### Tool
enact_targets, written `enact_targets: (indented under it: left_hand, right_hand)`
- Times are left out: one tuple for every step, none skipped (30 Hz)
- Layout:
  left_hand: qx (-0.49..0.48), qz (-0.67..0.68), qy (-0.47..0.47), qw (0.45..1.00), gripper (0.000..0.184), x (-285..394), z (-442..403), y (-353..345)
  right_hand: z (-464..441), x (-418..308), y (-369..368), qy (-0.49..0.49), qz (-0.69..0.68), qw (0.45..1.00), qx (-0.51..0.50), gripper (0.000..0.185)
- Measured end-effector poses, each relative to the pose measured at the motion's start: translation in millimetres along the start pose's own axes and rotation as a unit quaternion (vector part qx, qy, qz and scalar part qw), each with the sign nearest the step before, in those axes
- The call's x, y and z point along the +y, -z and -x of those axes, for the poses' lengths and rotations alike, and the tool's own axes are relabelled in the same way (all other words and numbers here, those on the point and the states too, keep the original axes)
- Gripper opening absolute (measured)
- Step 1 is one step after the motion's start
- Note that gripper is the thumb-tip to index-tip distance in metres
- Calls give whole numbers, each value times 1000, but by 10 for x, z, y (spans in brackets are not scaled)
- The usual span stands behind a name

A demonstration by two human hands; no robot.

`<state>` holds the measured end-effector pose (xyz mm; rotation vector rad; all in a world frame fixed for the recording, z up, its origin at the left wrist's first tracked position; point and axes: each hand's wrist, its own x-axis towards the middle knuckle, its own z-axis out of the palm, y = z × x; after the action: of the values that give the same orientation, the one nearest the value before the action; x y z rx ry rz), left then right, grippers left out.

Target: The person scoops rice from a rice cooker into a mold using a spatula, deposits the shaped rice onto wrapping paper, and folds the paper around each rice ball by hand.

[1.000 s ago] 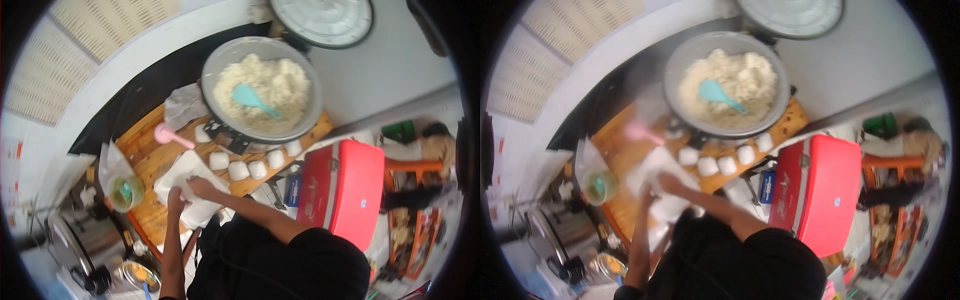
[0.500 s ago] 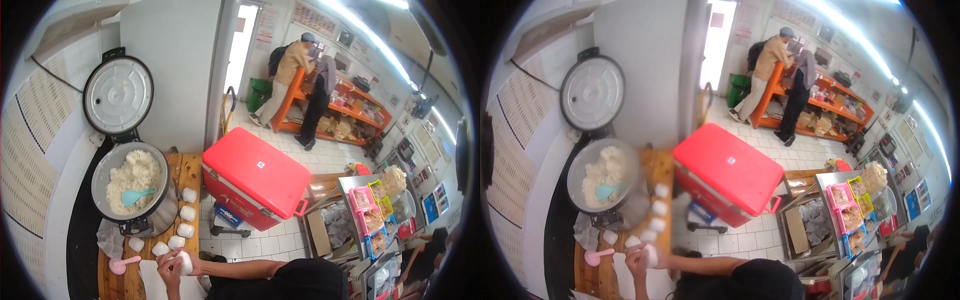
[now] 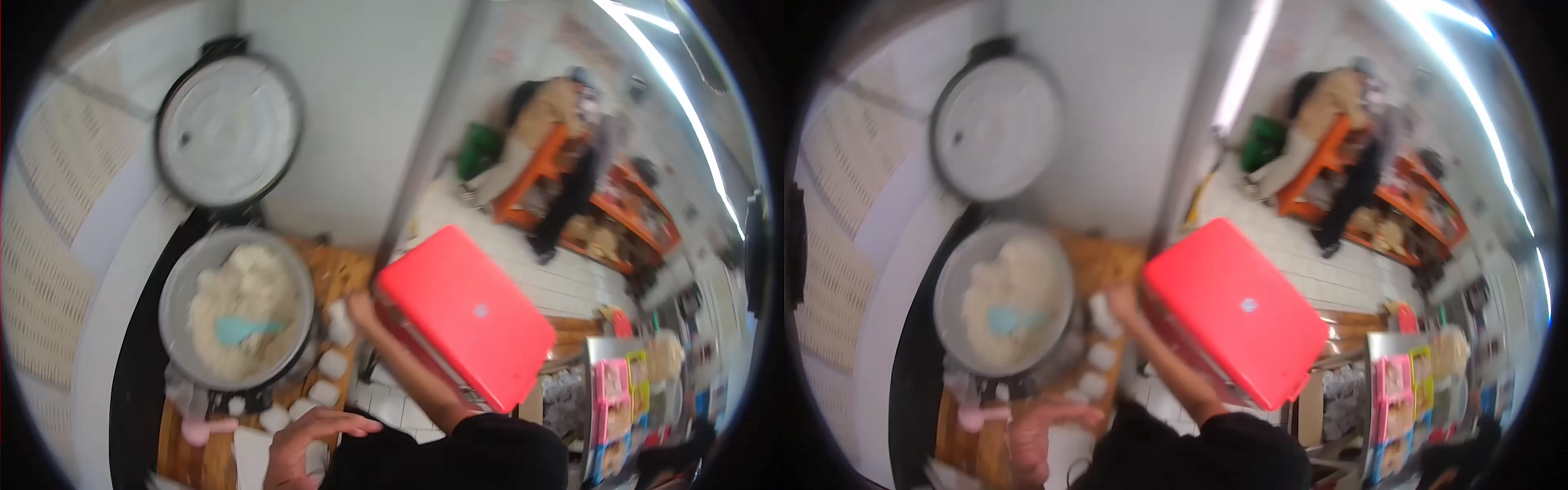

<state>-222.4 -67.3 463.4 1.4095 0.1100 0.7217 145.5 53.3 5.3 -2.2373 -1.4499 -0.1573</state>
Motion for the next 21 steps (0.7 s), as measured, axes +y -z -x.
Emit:
enact_targets:
  left_hand:
    - [-12,21,-34,999,80,168,-162,58]
    - [-40,66,-81,994,79,319,-351,88]
    - [-53,103,-114,987,77,417,-499,107]
    - [-59,132,-142,979,76,476,-638,124]
    - [-59,147,-162,974,75,505,-744,143]
    - [-58,161,-183,968,73,514,-836,146]
    - [-43,168,-198,965,72,522,-916,149]
    - [-21,171,-212,962,70,518,-975,186]
    - [9,168,-220,961,69,503,-1024,237]
    - [43,161,-231,959,68,494,-1034,319]
    - [71,145,-241,957,66,493,-994,357]
    - [121,126,-249,953,65,505,-944,429]
    - [196,110,-256,940,64,473,-884,541]
    - [296,88,-266,913,62,446,-800,658]
    - [408,63,-271,870,61,363,-670,812]
    - [539,21,-260,801,60,260,-423,1058]
    - [649,-24,-235,723,48,69,-89,1395]
    - [661,-99,-194,718,36,-212,396,1752]
    - [744,-150,-118,641,33,-566,804,2029]
    - [803,-160,28,574,28,-926,1148,2255]
    - [812,-163,140,543,27,-1303,1443,2439]
  right_hand:
    - [-249,-819,1007,-130,-193,972,-29,37]
    - [-504,-1075,1275,-145,-166,974,-46,40]
    - [-740,-1279,1463,-155,-100,974,-131,46]
    - [-899,-1051,890,-157,-22,974,-160,46]
    - [-1000,-1073,787,-147,-8,979,-142,43]
    - [-1018,-861,435,-105,-24,987,-118,45]
    - [-1035,-641,75,-62,-38,993,-95,47]
    - [-1151,-375,-232,-84,-129,980,-128,46]
    - [-1026,-265,-524,-92,-175,967,-159,46]
    - [-908,-185,-780,-104,-220,951,-190,46]
    - [-819,-242,-846,-48,-79,989,-113,43]
    - [-753,-190,-916,4,63,998,-20,41]
    - [-779,-106,-1036,-42,123,992,0,40]
    - [-803,7,-1194,-90,183,979,15,39]
    - [-827,145,-1385,-140,239,961,24,38]
    - [-923,-129,-733,-111,176,976,67,32]
    - [-1046,-589,143,-78,113,985,105,28]
    - [-1213,-891,605,-109,-94,979,143,23]
    - [-1381,-1193,1068,-125,-296,926,197,20]
    - [-1482,-1548,1558,-79,-371,909,170,19]
    - [-1512,-1892,1959,-34,-442,885,143,19]
